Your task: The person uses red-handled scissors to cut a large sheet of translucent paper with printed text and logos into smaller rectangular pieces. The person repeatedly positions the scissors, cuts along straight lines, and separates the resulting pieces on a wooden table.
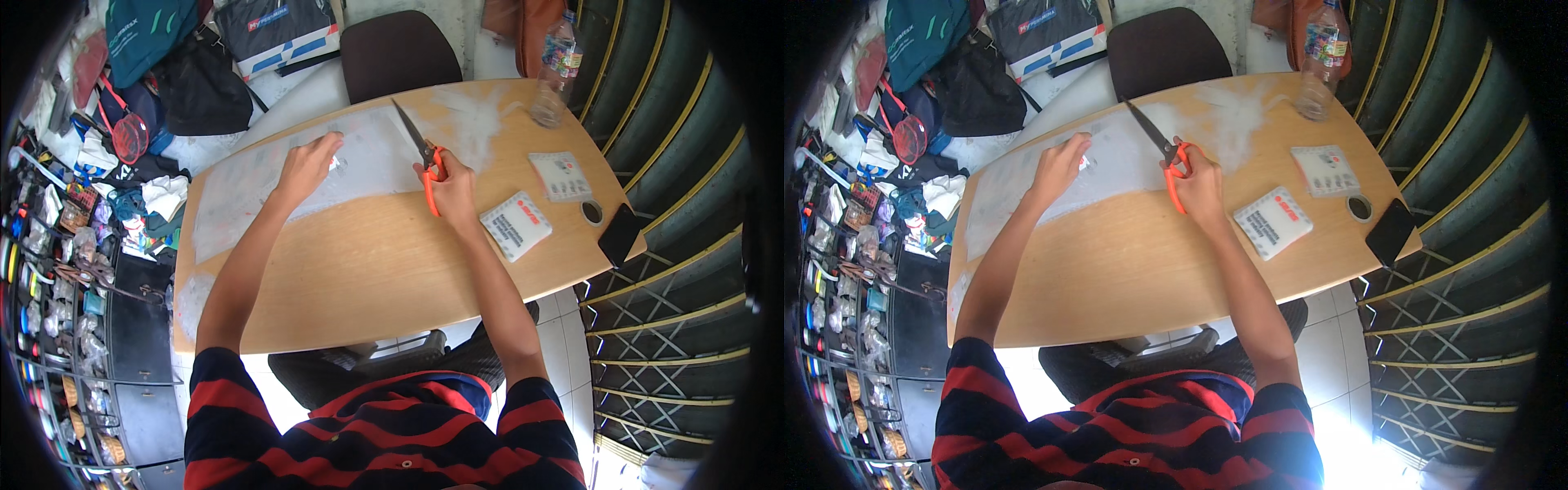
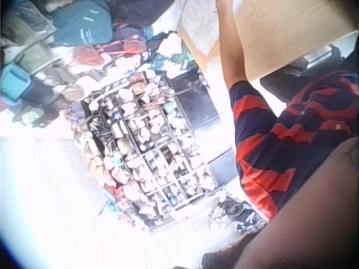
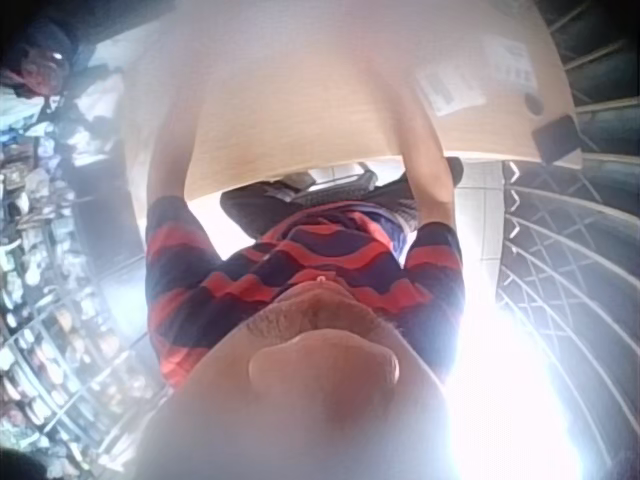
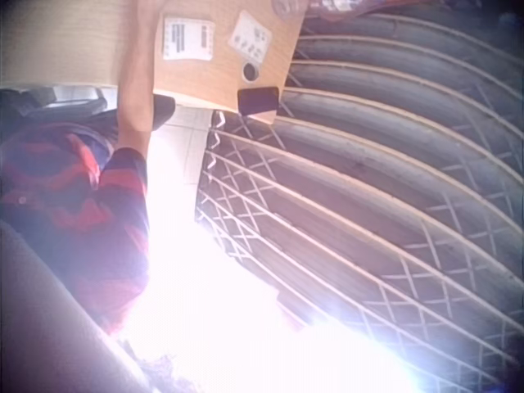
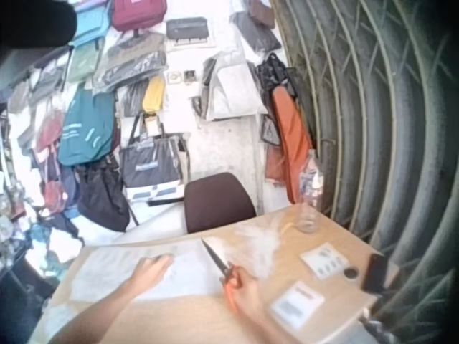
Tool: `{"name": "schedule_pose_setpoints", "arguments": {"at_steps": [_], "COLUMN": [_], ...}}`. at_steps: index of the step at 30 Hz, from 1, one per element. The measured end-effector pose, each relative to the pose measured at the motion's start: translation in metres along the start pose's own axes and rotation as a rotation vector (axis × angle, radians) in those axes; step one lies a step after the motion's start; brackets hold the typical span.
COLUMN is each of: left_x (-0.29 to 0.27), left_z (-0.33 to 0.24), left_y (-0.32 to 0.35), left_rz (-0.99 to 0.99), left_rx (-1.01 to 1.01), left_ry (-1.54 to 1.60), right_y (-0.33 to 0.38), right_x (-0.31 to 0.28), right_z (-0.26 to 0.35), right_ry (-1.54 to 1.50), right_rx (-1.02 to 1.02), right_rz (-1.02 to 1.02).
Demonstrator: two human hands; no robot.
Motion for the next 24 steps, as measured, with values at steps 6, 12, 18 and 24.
{"name": "schedule_pose_setpoints", "arguments": {"at_steps": [6,12,18,24], "left_x": [0.009,0.010,0.013,0.015], "left_z": [-0.011,-0.011,-0.009,-0.006], "left_y": [-0.006,-0.003,-0.001,0.000], "left_rz": [0.032,0.060,0.132,0.156], "left_rx": [0.037,0.045,-0.043,-0.060], "left_ry": [0.089,0.090,0.049,-0.027], "right_y": [-0.001,0.001,0.003,0.006], "right_x": [0.005,0.004,0.007,0.011], "right_z": [-0.016,-0.010,-0.010,-0.007], "right_ry": [0.002,-0.010,-0.022,-0.060], "right_rx": [0.019,0.114,0.086,0.080], "right_rz": [0.023,0.075,0.069,0.106]}}
Point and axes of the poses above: each hand's wrist, its own y-axis away from the middle knuckle, its own x-axis out of the palm, z = x × y, the point moved 6 cm from there along -y, towards the middle knuckle, and after that the axes turned 4 degrees about -z, right-handed, at the moved point
